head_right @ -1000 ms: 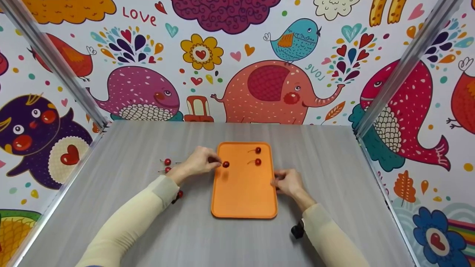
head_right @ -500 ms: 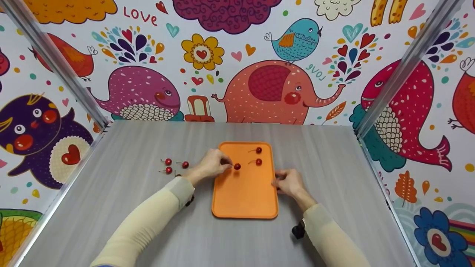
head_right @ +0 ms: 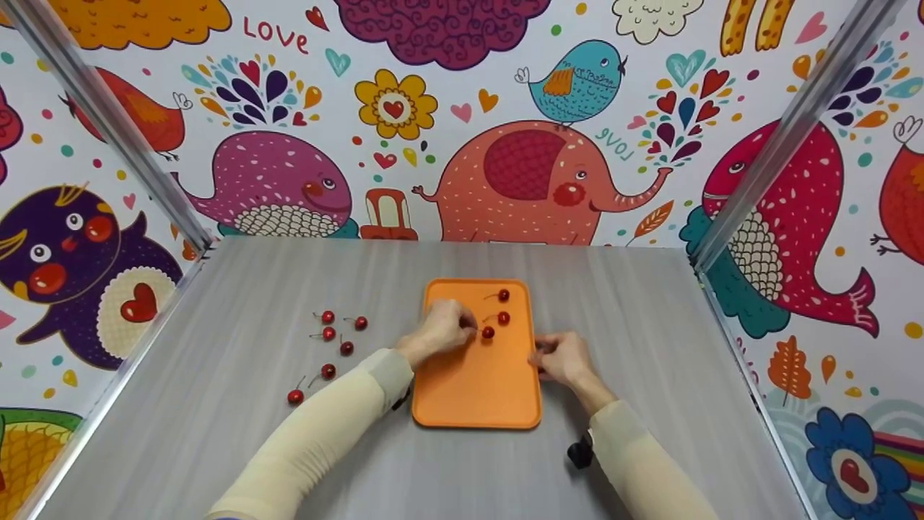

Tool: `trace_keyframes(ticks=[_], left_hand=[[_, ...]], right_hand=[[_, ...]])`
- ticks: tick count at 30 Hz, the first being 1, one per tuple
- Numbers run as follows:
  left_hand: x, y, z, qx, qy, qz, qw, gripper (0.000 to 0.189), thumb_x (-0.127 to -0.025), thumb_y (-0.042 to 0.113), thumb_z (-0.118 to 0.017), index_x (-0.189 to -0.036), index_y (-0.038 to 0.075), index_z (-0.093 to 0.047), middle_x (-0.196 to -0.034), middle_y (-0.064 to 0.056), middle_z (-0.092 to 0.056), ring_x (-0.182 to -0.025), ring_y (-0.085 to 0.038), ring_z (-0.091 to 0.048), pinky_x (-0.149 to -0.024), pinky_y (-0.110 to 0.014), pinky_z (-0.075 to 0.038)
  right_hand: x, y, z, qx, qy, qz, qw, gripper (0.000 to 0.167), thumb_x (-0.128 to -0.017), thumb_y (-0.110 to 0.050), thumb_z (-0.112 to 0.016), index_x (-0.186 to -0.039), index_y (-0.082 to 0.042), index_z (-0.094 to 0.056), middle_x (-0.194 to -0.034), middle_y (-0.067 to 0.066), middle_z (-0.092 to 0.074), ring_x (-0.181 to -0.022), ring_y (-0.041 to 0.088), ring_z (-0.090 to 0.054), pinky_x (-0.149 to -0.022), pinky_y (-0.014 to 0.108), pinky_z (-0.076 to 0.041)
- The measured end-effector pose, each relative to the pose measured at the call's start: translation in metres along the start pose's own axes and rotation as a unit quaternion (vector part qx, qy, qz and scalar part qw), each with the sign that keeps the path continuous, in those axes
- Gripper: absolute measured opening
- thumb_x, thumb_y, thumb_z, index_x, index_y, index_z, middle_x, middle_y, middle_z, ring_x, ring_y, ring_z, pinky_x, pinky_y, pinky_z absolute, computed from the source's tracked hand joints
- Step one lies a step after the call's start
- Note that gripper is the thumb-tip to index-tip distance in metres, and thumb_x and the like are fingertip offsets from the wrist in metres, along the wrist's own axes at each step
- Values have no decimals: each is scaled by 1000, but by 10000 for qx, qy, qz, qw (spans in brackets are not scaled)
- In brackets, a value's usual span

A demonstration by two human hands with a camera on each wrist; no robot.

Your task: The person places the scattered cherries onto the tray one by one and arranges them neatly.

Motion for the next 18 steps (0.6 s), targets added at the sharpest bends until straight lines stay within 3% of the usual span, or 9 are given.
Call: trace_keyframes(ticks=[5, 10, 18], left_hand=[[-6, 11, -11, -112, -30, 25, 9999, 18, -101, 11, -75, -97, 17, -91, -101, 4, -88, -97, -13, -80, -88, -32, -66], [-8, 18, -19, -240, -36, 118, 9996, 17, -101, 12, -75, -98, 18, -91, -104, 4, -88, -102, -15, -81, -88, -28, -66], [-8, 21, -28, 76, -161, 484, 9987, 18, -100, 9, -76, -96, 21, -90, -104, 6, -87, -98, -12, -79, -83, -27, -65]], right_hand=[[1, 0, 0, 47, 29, -43, 10000, 49, -102, -5, -80, -146, 11, -67, -106, 18, -81, -93, 17, -79, -76, 39, -71], [0, 1, 0, -39, 14, -38, 10000, 48, -101, -5, -81, -145, 11, -69, -105, 17, -80, -90, 16, -78, -75, 39, -71], [0, 1, 0, -43, 35, -32, 10000, 48, -101, -6, -81, -145, 11, -69, -104, 16, -79, -89, 15, -76, -75, 38, -71]])
Point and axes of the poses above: each hand's wrist, its own x-axis away from the middle knuckle, its own z-axis out of the back of the hand, y = z × x, the point moved 5 cm from there along -x, towards the middle knuckle
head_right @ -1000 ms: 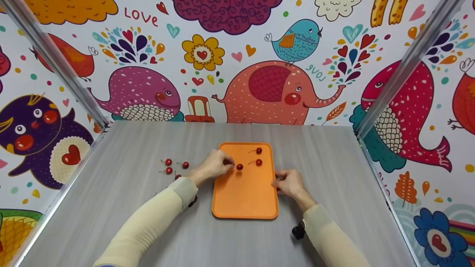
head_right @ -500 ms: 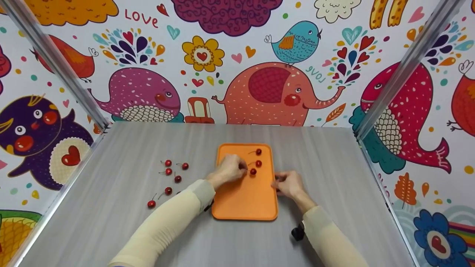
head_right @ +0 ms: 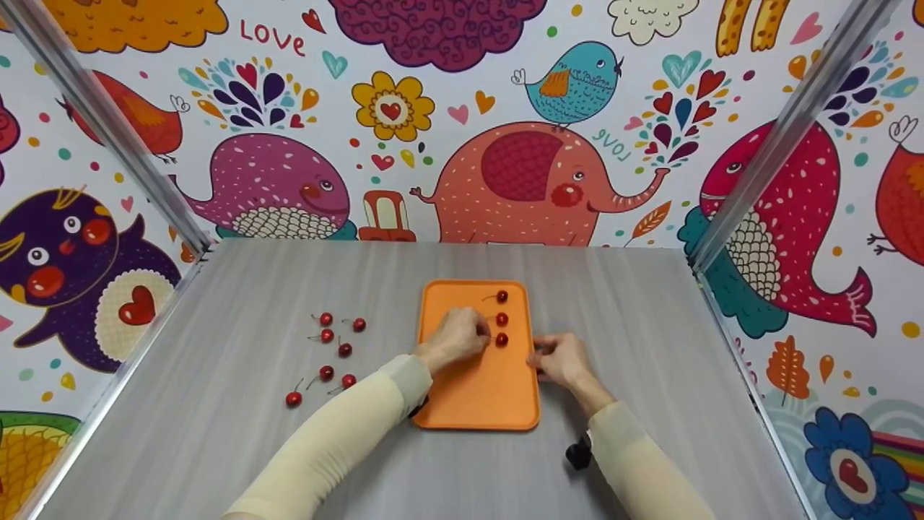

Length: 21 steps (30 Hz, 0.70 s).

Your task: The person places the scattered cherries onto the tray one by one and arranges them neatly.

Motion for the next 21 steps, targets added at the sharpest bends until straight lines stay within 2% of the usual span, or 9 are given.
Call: trace_keyframes(ticks=[5, 6, 7, 12, 13, 14, 21], left_hand=[[1, 1, 1, -12, 8, -24, 10000, 17, -100, 11, -77, -94, 21, -89, -103, 8, -86, -94, -9, -77, -81, -25, -63], [1, 1, 1, -55, 36, -115, 9999, 16, -99, 11, -77, -93, 20, -89, -102, 7, -86, -93, -10, -77, -80, -26, -63], [-5, -3, -7, -157, 155, -256, 9994, 15, -99, 13, -77, -92, 20, -88, -100, 7, -86, -92, -11, -77, -80, -27, -63], [-7, -2, -8, -389, 337, -714, 9961, 12, -98, 13, -78, -90, 15, -86, -96, 3, -86, -92, -16, -77, -80, -31, -63], [-7, -2, -8, -386, 328, -703, 9962, 11, -99, 13, -78, -91, 15, -87, -97, 2, -86, -92, -17, -78, -80, -30, -63], [-1, 2, -1, -326, 221, -639, 9972, 11, -99, 11, -78, -93, 14, -87, -99, 2, -87, -93, -17, -78, -80, -30, -63], [2, 2, 0, -302, 83, -440, 9985, 8, -101, 15, -80, -100, 16, -88, -107, 2, -87, -101, -15, -80, -86, -28, -65]], right_hand=[[0, 0, -1, -24, -9, -4, 10000, 47, -102, -5, -80, -144, 11, -69, -105, 17, -79, -89, 15, -77, -75, 38, -71], [0, 0, -1, -62, -24, 0, 10000, 48, -102, -4, -80, -145, 12, -68, -106, 17, -79, -90, 15, -77, -75, 38, -71], [0, 0, -1, -90, -33, 3, 10000, 48, -102, -4, -80, -145, 12, -68, -105, 17, -79, -90, 15, -78, -75, 38, -71], [1, 0, -1, -192, -39, 36, 9998, 51, -101, -4, -80, -147, 15, -65, -103, 17, -80, -90, 15, -80, -74, 37, -71], [1, 0, -1, -185, -26, 28, 9998, 51, -101, -4, -80, -146, 14, -65, -103, 17, -80, -89, 15, -80, -74, 37, -71], [1, 0, -1, -180, -12, 15, 9998, 51, -101, -4, -80, -146, 14, -66, -103, 17, -80, -89, 15, -80, -74, 37, -71], [-1, 1, -1, -120, 56, -115, 9998, 51, -100, -4, -82, -146, 12, -67, -105, 18, -80, -89, 16, -79, -75, 38, -71]])
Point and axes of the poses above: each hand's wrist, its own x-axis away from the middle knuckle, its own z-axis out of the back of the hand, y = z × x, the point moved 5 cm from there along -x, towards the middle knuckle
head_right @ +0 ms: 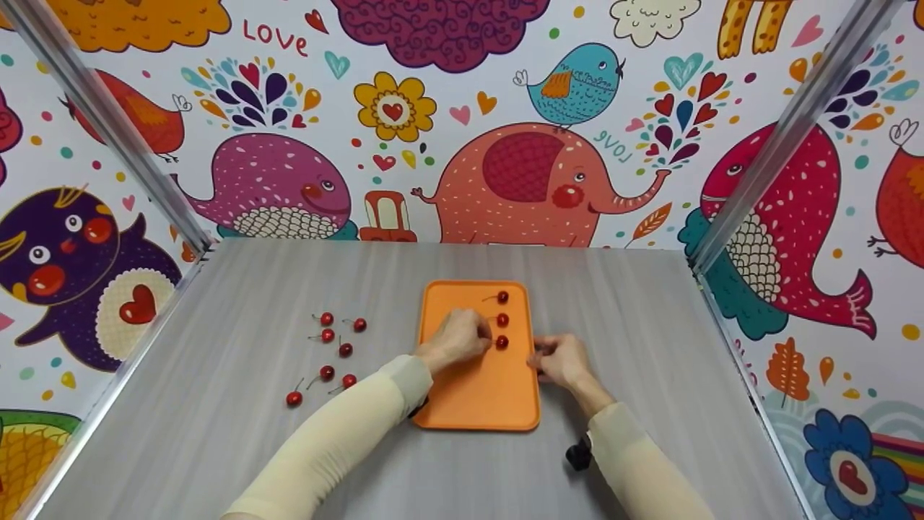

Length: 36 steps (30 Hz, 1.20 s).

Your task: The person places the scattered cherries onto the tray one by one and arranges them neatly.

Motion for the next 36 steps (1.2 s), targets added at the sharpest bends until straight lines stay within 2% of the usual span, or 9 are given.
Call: trace_keyframes(ticks=[13, 20, 25, 30, 36], left_hand=[[4, -4, 5, -7, -133, 8, 9999, 7, -101, 23, -83, -99, 18, -85, -104, 2, -85, -98, -16, -77, -86, -31, -64], [8, -10, 12, 160, -288, 49, 9994, 9, -101, 23, -82, -107, 17, -85, -109, 2, -85, -101, -17, -77, -90, -33, -64], [13, -13, 20, 245, -400, -121, 9988, 17, -101, 20, -81, -117, 15, -85, -114, 1, -85, -105, -17, -78, -93, -33, -64], [20, -15, 29, 354, -479, -291, 9978, 23, -103, 21, -81, -125, 15, -84, -118, -1, -85, -101, -14, -75, -93, -32, -64], [28, -19, 45, 455, -428, -716, 9955, 26, -104, 17, -79, -129, 11, -84, -113, -3, -86, -96, -14, -76, -88, -30, -64]], right_hand=[[1, -1, 0, 155, -14, 44, 9999, 50, -101, -6, -81, -147, 10, -68, -106, 18, -80, -88, 14, -78, -74, 37, -71], [2, -2, 0, 28, -48, 125, 9999, 52, -101, -3, -80, -147, 14, -65, -106, 20, -80, -88, 16, -79, -74, 37, -71], [2, -2, 0, 25, -18, 106, 9999, 53, -100, -2, -81, -148, 14, -64, -106, 21, -80, -87, 16, -79, -73, 37, -70], [2, -2, 0, 59, -57, 74, 9999, 52, -101, -3, -80, -148, 14, -64, -105, 18, -78, -88, 15, -78, -75, 37, -71], [2, -2, 0, 97, -84, 57, 9999, 50, -103, -4, -79, -148, 13, -65, -106, 16, -77, -90, 14, -77, -77, 37, -71]])
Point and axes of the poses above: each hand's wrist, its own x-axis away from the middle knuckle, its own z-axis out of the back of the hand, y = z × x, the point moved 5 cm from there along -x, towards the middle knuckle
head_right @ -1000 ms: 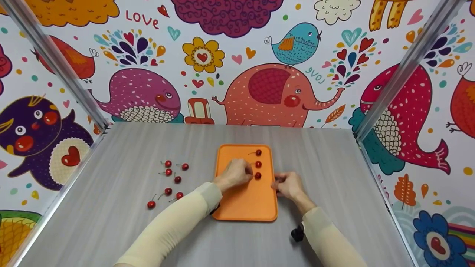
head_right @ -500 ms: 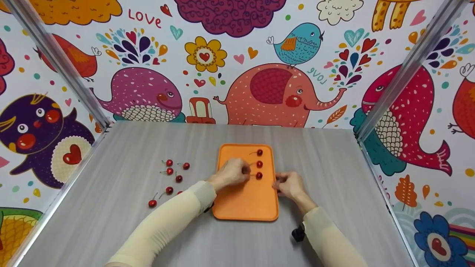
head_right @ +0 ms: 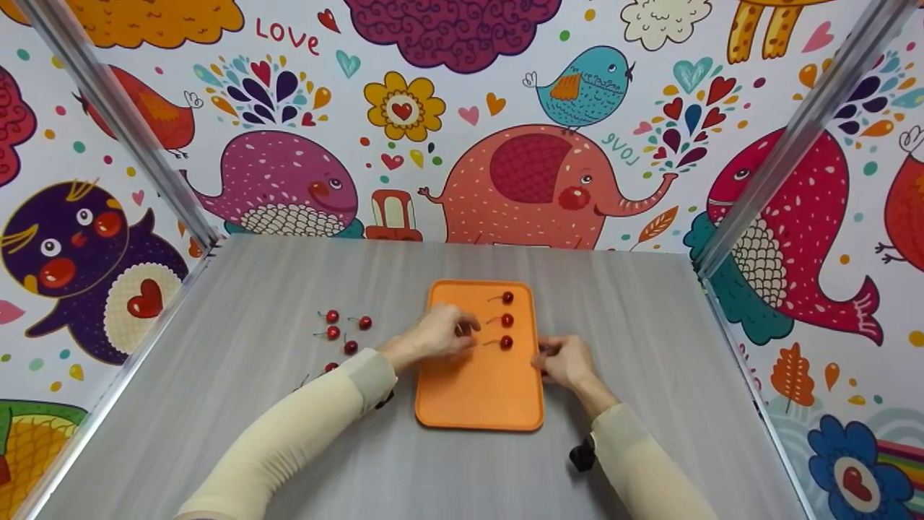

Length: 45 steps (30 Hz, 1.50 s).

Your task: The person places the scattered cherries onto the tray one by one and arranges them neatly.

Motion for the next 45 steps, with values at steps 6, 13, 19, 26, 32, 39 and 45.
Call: trace_keyframes(ticks=[6, 13, 19, 26, 32, 39, 45], left_hand=[[10, -8, 15, 94, 41, -436, 9990, 24, -104, 15, -79, -126, 6, -84, -110, -9, -86, -98, -20, -79, -86, -30, -64], [26, -29, 34, 209, 163, -481, 9985, 25, -105, 16, -77, -125, 3, -83, -108, -11, -86, -92, -20, -76, -79, -29, -61], [44, -49, 53, 491, 191, -159, 9985, 28, -106, 17, -76, -130, 3, -81, -112, -10, -83, -91, -18, -71, -83, -33, -64], [69, -74, 74, 558, 474, -219, 9971, 27, -105, 14, -75, -127, 2, -82, -109, -13, -84, -95, -25, -76, -88, -45, -66], [87, -96, 90, 433, 683, 115, 9967, 25, -105, 16, -76, -127, 7, -83, -109, -12, -84, -96, -25, -77, -87, -45, -66], [105, -116, 102, 401, 786, 273, 9957, 24, -106, 15, -75, -125, 3, -83, -107, -13, -85, -96, -26, -79, -90, -48, -67], [120, -134, 111, 286, 971, 323, 9943, 23, -103, 12, -77, -121, -2, -83, -102, -15, -86, -92, -29, -82, -85, -49, -68]], right_hand=[[0, 0, 0, -23, 14, -14, 10000, 49, -102, -4, -79, -146, 13, -66, -105, 15, -77, -88, 14, -76, -76, 37, -71], [1, 0, 1, 18, -5, 86, 10000, 51, -102, -4, -80, -147, 13, -65, -105, 18, -79, -89, 16, -79, -76, 39, -71], [0, 1, 0, 51, 1, 65, 10000, 51, -102, -4, -78, -148, 13, -65, -105, 18, -80, -93, 18, -81, -78, 42, -71], [-1, 1, -1, 54, 12, 66, 10000, 50, -102, -4, -79, -147, 13, -65, -101, 15, -79, -88, 15, -78, -76, 39, -71], [0, 0, 0, 40, 12, 122, 9999, 51, -102, -5, -79, -148, 14, -65, -100, 16, -79, -84, 14, -78, -73, 37, -70], [1, 0, 0, -17, -11, 141, 9999, 52, -101, -4, -79, -147, 15, -64, -102, 16, -79, -85, 15, -79, -75, 38, -71], [1, -1, 1, 71, -121, 145, 9998, 51, -104, -7, -77, -150, 12, -64, -105, 16, -78, -93, 17, -80, -80, 40, -71]])
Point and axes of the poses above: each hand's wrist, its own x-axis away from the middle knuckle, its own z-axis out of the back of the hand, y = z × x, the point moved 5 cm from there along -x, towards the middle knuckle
